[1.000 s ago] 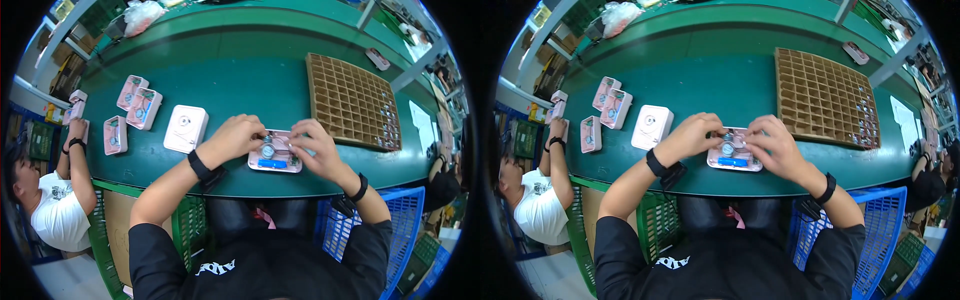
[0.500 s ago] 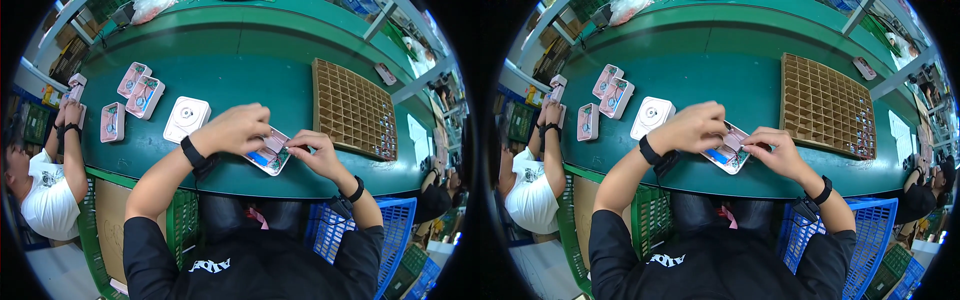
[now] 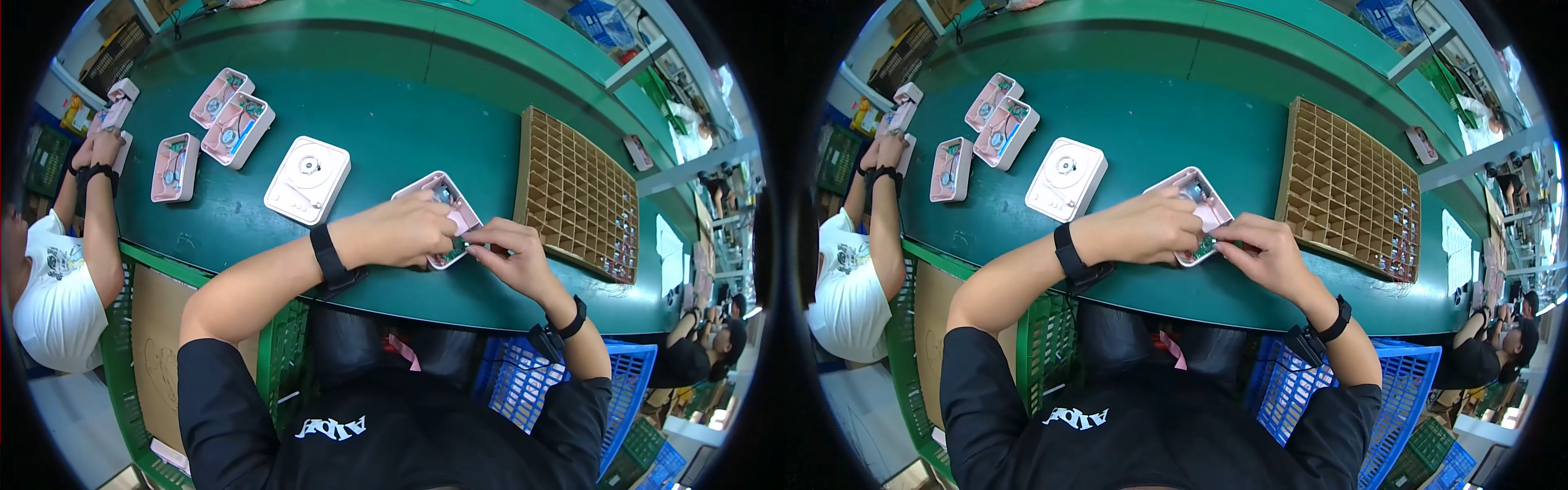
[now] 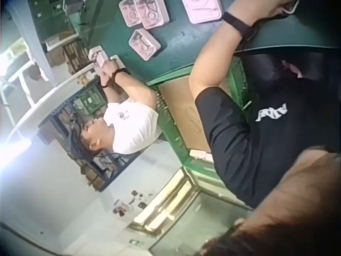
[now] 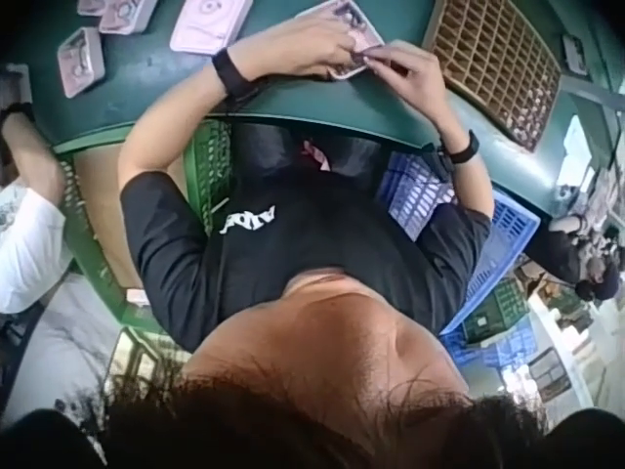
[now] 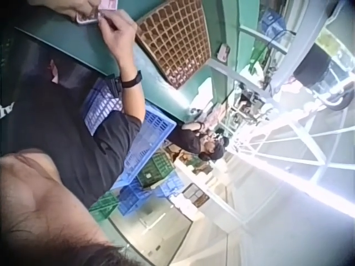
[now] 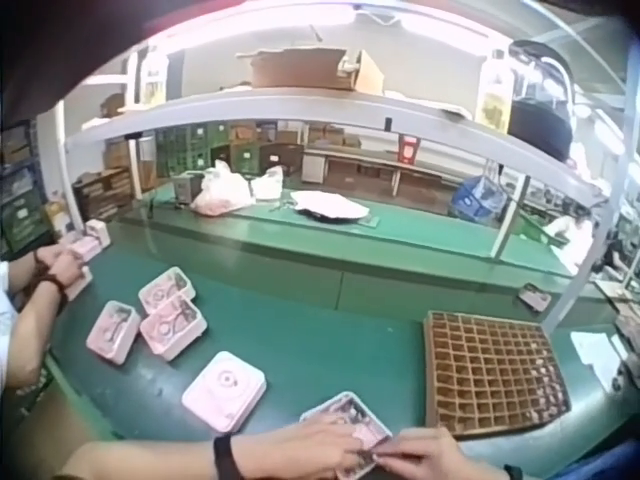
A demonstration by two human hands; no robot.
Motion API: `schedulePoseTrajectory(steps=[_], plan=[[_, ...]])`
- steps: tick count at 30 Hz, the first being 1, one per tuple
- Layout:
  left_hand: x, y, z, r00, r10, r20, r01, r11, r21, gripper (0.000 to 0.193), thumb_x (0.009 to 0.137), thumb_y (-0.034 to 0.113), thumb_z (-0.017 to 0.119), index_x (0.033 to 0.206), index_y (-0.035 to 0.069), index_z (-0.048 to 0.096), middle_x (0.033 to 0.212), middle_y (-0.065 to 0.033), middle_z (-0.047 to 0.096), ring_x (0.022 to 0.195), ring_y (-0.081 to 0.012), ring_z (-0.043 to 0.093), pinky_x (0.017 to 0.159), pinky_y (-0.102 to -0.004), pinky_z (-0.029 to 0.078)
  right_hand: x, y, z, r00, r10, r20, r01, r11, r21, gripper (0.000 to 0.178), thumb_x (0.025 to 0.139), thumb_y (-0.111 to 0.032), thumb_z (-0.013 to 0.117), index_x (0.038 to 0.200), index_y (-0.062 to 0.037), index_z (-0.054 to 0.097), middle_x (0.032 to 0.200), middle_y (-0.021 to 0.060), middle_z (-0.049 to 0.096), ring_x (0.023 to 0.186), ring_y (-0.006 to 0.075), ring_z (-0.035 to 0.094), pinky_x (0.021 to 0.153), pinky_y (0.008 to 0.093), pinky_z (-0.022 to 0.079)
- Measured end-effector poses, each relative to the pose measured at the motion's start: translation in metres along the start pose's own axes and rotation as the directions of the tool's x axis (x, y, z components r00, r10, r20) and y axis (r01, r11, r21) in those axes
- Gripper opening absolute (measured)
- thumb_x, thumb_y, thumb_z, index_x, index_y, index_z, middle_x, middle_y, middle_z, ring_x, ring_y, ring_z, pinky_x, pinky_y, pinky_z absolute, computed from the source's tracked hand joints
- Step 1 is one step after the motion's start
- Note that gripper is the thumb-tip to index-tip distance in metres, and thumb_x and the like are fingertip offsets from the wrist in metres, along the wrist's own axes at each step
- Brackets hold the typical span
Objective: The person picks up a speaker and places it into a pink plastic housing, then inserts two wires into the assembly. They press the components into place within the housing and set the finished unit aside on the table.
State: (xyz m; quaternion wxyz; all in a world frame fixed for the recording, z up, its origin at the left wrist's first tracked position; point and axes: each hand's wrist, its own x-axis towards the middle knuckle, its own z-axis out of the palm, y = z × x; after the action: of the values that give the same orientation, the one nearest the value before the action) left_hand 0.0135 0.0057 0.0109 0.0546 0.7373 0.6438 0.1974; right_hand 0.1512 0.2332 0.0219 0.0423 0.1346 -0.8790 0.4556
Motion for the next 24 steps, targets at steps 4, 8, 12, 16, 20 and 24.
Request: schedulePoseTrajectory(steps=[4,8,12,16,20,24], plan=[[-0.008,-0.017,-0.001,0.998,0.001,-0.065,-0.001,1.000,0.000,0.023,0.078,0.025,0.081,0.096,0.012,0.075,0.097,-0.0018,0.070,0.099,-0.0237,0.066,0.090,-0.0411,0.051,0.029,0.004,-0.005,0.973,-0.200,0.113,0.216,0.965,-0.150,0.020,0.085,-0.003,0.080,0.105,-0.0042,0.079,0.092,0.0094,0.071,0.075,0.0218,0.068,0.065,0.0324,0.054],[-0.009,-0.020,-0.001,0.988,-0.154,-0.034,0.151,0.986,-0.074,0.020,0.077,0.024,0.081,0.092,0.012,0.075,0.088,-0.0044,0.071,0.089,-0.0277,0.070,0.083,-0.0417,0.055,0.061,-0.006,-0.010,0.913,-0.246,0.326,0.344,0.894,-0.288,0.016,0.083,-0.006,0.080,0.098,-0.0062,0.077,0.094,0.0091,0.068,0.075,0.0276,0.067,0.064,0.0380,0.054],[-0.009,-0.018,-0.002,0.966,-0.154,-0.206,0.133,0.985,-0.113,0.016,0.073,0.021,0.083,0.083,0.012,0.075,0.081,-0.0082,0.072,0.083,-0.0325,0.073,0.075,-0.0458,0.057,0.080,-0.002,-0.011,0.845,-0.237,0.480,0.413,0.858,-0.304,0.014,0.081,-0.012,0.081,0.093,-0.0073,0.075,0.095,0.0084,0.066,0.077,0.0296,0.067,0.065,0.0415,0.054],[-0.011,-0.017,-0.004,0.964,-0.223,-0.144,0.205,0.970,-0.134,0.018,0.072,0.021,0.084,0.083,0.010,0.075,0.080,-0.0095,0.073,0.083,-0.0334,0.072,0.076,-0.0459,0.057,0.094,-0.009,-0.011,0.783,-0.186,0.594,0.453,0.824,-0.340,0.015,0.079,-0.016,0.082,0.090,-0.0074,0.075,0.098,0.0079,0.067,0.080,0.0296,0.068,0.068,0.0428,0.054],[-0.012,-0.021,-0.016,0.976,-0.206,-0.077,0.194,0.971,-0.138,0.023,0.072,0.021,0.085,0.092,0.011,0.079,0.081,-0.0103,0.074,0.083,-0.0332,0.073,0.075,-0.0450,0.057,0.110,-0.014,-0.012,0.702,-0.195,0.685,0.526,0.790,-0.314,0.014,0.078,-0.015,0.080,0.087,-0.0069,0.074,0.096,0.0061,0.066,0.085,0.0285,0.069,0.069,0.0424,0.055],[-0.022,-0.030,-0.035,0.959,-0.238,0.156,0.280,0.882,-0.379,0.030,0.076,0.018,0.086,0.104,0.009,0.080,0.086,-0.0102,0.073,0.083,-0.0287,0.073,0.073,-0.0415,0.058,0.116,-0.017,-0.006,0.664,-0.181,0.725,0.528,0.801,-0.283,0.013,0.077,-0.014,0.080,0.086,-0.0071,0.074,0.098,0.0063,0.068,0.089,0.0284,0.070,0.070,0.0423,0.056]])
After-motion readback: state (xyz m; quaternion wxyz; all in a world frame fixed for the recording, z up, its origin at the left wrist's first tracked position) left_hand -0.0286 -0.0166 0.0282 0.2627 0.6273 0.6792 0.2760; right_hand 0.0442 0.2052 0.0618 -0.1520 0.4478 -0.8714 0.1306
